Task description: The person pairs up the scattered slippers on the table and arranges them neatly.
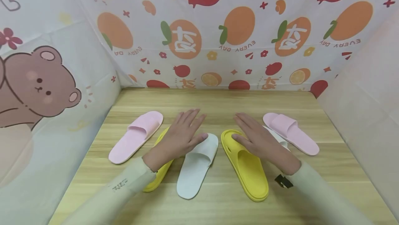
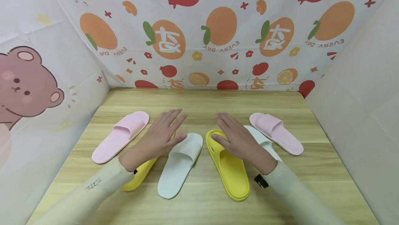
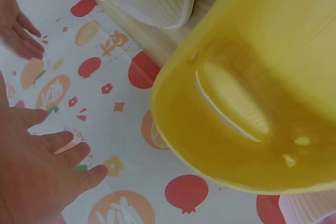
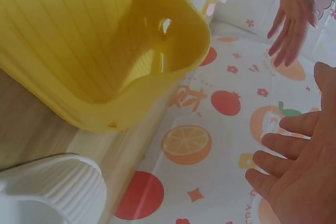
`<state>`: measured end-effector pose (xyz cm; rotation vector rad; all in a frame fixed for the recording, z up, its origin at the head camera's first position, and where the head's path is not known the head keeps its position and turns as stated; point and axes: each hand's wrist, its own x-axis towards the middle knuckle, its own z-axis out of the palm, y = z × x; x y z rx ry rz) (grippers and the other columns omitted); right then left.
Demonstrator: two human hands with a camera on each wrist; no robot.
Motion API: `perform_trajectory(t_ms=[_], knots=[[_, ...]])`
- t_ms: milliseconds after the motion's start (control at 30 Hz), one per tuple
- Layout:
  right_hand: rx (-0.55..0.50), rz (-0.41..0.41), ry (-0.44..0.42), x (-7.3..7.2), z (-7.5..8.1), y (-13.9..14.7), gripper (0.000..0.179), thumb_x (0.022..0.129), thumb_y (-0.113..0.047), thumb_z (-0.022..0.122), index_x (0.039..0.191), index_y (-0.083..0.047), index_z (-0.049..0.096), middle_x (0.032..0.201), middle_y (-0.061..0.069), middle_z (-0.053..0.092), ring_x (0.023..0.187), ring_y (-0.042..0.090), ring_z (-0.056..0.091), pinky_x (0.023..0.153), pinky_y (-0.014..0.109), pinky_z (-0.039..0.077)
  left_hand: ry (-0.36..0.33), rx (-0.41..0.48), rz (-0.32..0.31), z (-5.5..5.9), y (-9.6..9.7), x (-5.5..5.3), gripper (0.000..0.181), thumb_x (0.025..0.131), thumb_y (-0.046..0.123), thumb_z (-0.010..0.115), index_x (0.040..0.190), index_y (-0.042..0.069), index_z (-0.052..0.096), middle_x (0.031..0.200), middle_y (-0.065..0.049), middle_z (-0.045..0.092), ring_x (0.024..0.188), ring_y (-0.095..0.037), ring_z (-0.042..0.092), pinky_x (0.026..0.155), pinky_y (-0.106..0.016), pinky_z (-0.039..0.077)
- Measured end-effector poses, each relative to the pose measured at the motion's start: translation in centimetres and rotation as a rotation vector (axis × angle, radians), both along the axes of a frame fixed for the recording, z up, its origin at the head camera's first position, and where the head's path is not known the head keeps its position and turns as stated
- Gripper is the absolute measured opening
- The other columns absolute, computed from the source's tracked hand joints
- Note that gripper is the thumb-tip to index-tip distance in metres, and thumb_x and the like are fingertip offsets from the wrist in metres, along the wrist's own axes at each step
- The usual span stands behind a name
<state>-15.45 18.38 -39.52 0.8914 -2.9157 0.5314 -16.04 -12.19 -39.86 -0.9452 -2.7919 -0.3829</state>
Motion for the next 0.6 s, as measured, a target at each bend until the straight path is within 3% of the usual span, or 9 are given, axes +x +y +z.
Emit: perform_trajectory(t_ms=[167, 367, 600], knots=[[-0.037, -0.013, -0.014, 0.8, -0.3, 0.1, 0.072, 0.104, -0.049, 0.047, 0.157, -0.003, 0.031, 0.166, 0.014, 0.025, 0.153, 0.037, 0.024, 0.119, 0.056, 0.027, -0.051, -0.014, 0.005, -0.5, -0.2, 0.5, 0.074, 0.103, 0.063, 0.032, 0.159, 0.013, 0.03, 0.166, -0.013, 0.023, 0.152, -0.033, 0.022, 0.123, -0.057, 0.015], [-0.05, -0.054, -0.036, 1.8, -1.0, 0.3, 0.071, 0.104, -0.05, 0.047, 0.157, -0.005, 0.032, 0.166, 0.014, 0.025, 0.153, 0.036, 0.023, 0.119, 0.057, 0.026, -0.116, 0.0, 0.033, -1.5, -0.2, 1.2, 0.079, 0.101, 0.067, 0.035, 0.158, 0.013, 0.032, 0.165, -0.015, 0.025, 0.152, -0.034, 0.022, 0.122, -0.056, 0.015], [-0.058, -0.084, -0.008, 2.7, -2.6, 0.4, 0.068, 0.104, -0.048, 0.049, 0.155, -0.005, 0.036, 0.165, 0.016, 0.026, 0.151, 0.039, 0.026, 0.119, 0.058, 0.027, -0.141, -0.033, 0.082, -3.0, 0.0, 1.8, 0.082, 0.098, 0.072, 0.033, 0.159, 0.018, 0.031, 0.166, -0.014, 0.024, 0.153, -0.032, 0.021, 0.122, -0.059, 0.015]])
